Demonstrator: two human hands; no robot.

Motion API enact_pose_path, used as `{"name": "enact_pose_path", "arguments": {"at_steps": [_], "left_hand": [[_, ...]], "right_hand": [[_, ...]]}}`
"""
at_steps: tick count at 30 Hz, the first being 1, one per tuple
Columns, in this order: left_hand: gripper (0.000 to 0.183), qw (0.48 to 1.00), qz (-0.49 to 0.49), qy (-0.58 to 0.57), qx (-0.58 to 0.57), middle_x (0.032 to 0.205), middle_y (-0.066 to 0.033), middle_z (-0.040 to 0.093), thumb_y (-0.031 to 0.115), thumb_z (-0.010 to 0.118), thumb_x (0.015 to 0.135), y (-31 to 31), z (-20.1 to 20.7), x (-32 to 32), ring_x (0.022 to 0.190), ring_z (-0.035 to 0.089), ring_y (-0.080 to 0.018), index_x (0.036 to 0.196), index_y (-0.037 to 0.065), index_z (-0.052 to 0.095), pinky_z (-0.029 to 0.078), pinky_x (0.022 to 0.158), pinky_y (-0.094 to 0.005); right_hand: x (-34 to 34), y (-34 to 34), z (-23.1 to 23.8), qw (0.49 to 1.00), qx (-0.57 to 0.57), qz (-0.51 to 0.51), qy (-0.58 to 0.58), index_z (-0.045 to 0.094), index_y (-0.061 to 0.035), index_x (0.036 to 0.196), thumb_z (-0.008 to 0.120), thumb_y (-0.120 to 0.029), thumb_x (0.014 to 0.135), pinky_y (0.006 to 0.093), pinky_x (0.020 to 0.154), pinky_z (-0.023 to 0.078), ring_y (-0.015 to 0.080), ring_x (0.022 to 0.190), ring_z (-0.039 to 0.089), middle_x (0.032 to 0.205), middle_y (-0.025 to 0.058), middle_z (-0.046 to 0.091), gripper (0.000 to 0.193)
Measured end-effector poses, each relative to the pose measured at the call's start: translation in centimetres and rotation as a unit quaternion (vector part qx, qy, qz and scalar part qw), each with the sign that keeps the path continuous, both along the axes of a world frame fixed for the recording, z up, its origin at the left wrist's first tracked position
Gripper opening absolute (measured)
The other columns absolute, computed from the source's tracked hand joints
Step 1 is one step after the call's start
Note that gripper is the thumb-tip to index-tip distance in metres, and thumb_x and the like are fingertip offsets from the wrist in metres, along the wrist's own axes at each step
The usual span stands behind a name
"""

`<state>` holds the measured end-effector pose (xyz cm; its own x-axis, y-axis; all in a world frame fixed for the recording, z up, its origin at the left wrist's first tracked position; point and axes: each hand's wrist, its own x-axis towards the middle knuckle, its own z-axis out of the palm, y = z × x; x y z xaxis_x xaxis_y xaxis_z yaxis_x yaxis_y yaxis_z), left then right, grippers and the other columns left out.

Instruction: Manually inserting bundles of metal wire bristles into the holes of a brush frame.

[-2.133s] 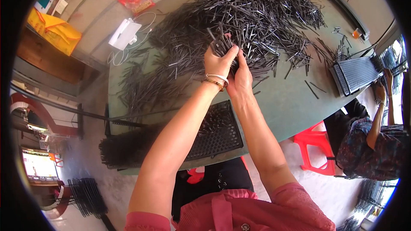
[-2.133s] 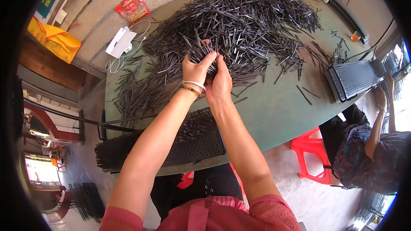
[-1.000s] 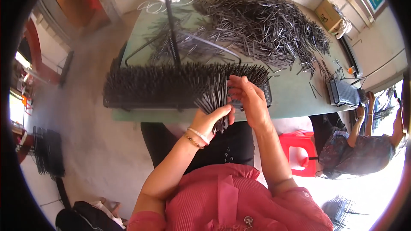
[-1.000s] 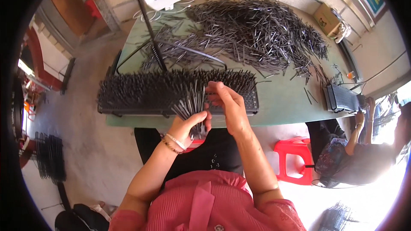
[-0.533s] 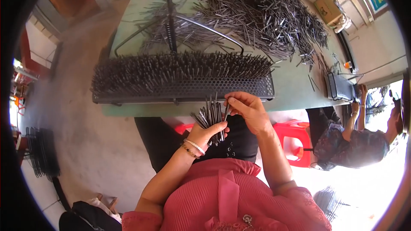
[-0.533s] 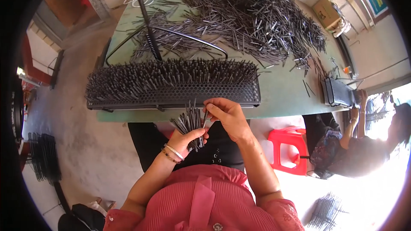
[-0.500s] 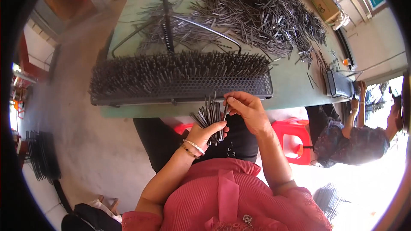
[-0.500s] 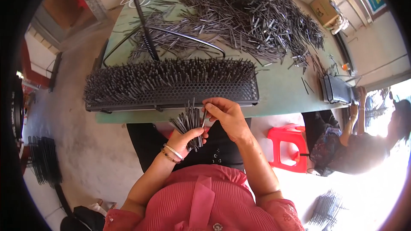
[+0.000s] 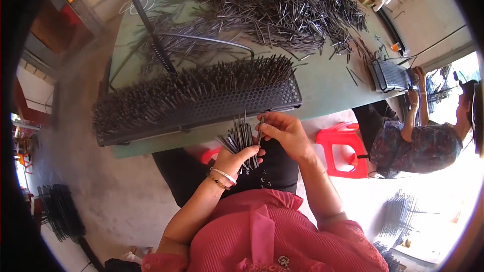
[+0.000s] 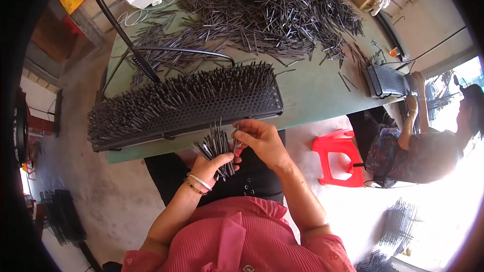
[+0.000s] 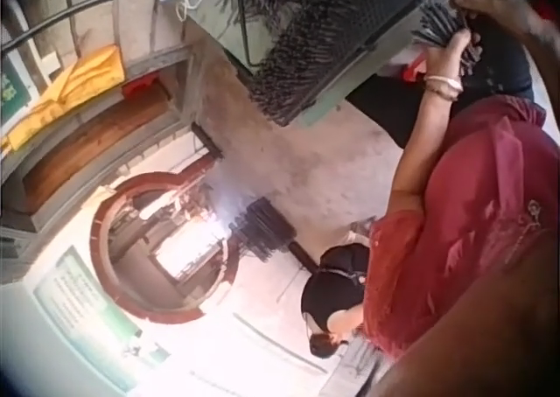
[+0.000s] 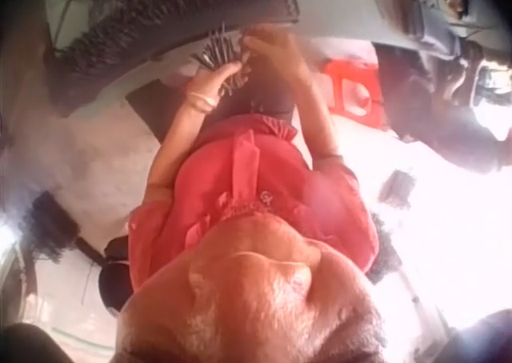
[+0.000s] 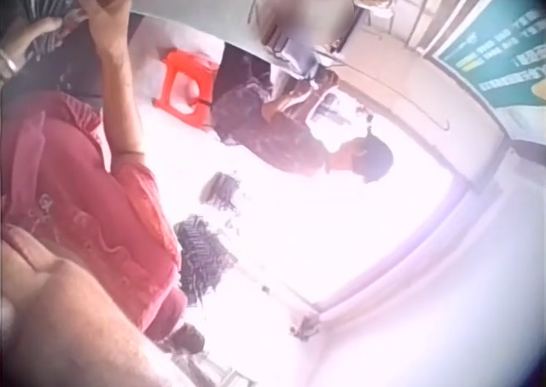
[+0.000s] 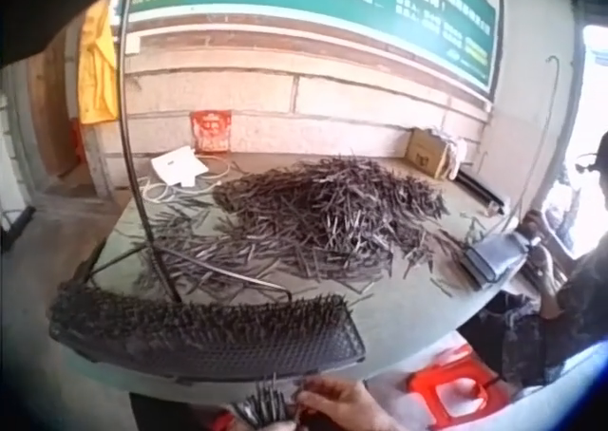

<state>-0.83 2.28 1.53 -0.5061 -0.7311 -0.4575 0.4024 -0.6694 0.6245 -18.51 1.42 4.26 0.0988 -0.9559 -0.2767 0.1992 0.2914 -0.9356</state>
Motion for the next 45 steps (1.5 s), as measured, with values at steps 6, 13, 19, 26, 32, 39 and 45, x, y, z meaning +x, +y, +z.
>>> {"name": "enact_pose_path", "arguments": {"at_steps": [6,13,19,26,32,39,45], "left_hand": [[0.017,0.997,0.064,-0.033,-0.011,0.086,-0.008,0.063,0.0,0.064,0.08,0.1,-0.4,-1.7,0.076,0.065,-0.0201,0.096,-0.001,0.058,0.055,0.066,-0.0307],[0.014,0.993,0.107,-0.052,-0.004,0.084,-0.0073,0.062,-0.001,0.064,0.079,-0.7,-0.4,-2.5,0.073,0.065,-0.0203,0.091,0.0,0.058,0.054,0.064,-0.0309],[0.014,0.996,0.084,-0.042,-0.001,0.086,-0.0085,0.063,0.0,0.062,0.08,-1.1,-0.4,-2.1,0.075,0.065,-0.0202,0.094,0.0,0.057,0.054,0.065,-0.03],[0.017,0.998,0.061,-0.028,-0.007,0.087,-0.0083,0.063,0.001,0.062,0.082,-1.4,-0.2,-1.6,0.077,0.065,-0.0206,0.097,0.0,0.055,0.055,0.067,-0.0307],[0.02,0.996,0.08,-0.016,-0.027,0.089,-0.009,0.062,0.004,0.063,0.082,-2.2,0.3,-1.9,0.08,0.065,-0.0207,0.1,0.0,0.055,0.055,0.068,-0.0322],[0.022,1.0,-0.002,0.011,0.019,0.087,-0.0107,0.063,0.007,0.064,0.082,-2.7,-0.1,-2.4,0.074,0.063,-0.0197,0.101,-0.001,0.057,0.052,0.069,-0.0319],[0.022,0.999,0.022,0.022,0.03,0.086,-0.012,0.064,0.006,0.063,0.082,-2.5,0.4,-2.4,0.074,0.063,-0.02,0.101,-0.002,0.056,0.051,0.066,-0.0315]], "right_hand": [[-2.0,-0.7,-0.6,1.0,-0.005,0.021,0.023,0.059,0.0033,0.111,0.065,-0.008,0.084,0.0218,0.068,0.048,0.0095,0.079,0.061,0.089,0.0058,0.066,0.03],[-2.2,-1.0,-1.4,0.998,-0.059,0.003,0.028,0.057,0.0045,0.113,0.064,-0.003,0.084,0.0223,0.073,0.049,0.0088,0.082,0.06,0.09,0.0059,0.065,0.03],[-1.3,-1.2,-0.4,0.997,-0.058,0.022,0.046,0.057,0.0049,0.112,0.064,-0.007,0.085,0.0213,0.068,0.048,0.0073,0.075,0.058,0.086,0.0038,0.063,0.03],[-1.9,-1.8,0.0,0.995,-0.027,0.048,0.082,0.064,0.002,0.1,0.062,-0.014,0.088,0.0195,0.062,0.045,0.005,0.07,0.056,0.079,0.0006,0.063,0.02],[-3.8,-3.0,2.5,0.991,-0.096,-0.021,0.086,0.064,0.0021,0.094,0.061,-0.008,0.087,0.0218,0.067,0.045,0.0075,0.074,0.056,0.086,0.0034,0.065,0.013],[-7.0,-7.6,3.4,0.913,-0.261,-0.087,0.301,0.065,0.0009,0.095,0.063,-0.011,0.085,0.0225,0.069,0.045,0.0066,0.072,0.057,0.079,0.0035,0.067,0.016],[-7.7,-9.2,1.8,0.907,-0.275,-0.09,0.305,0.066,0.0001,0.095,0.064,-0.011,0.084,0.0226,0.069,0.045,0.0067,0.073,0.057,0.081,0.0027,0.067,0.015]]}}
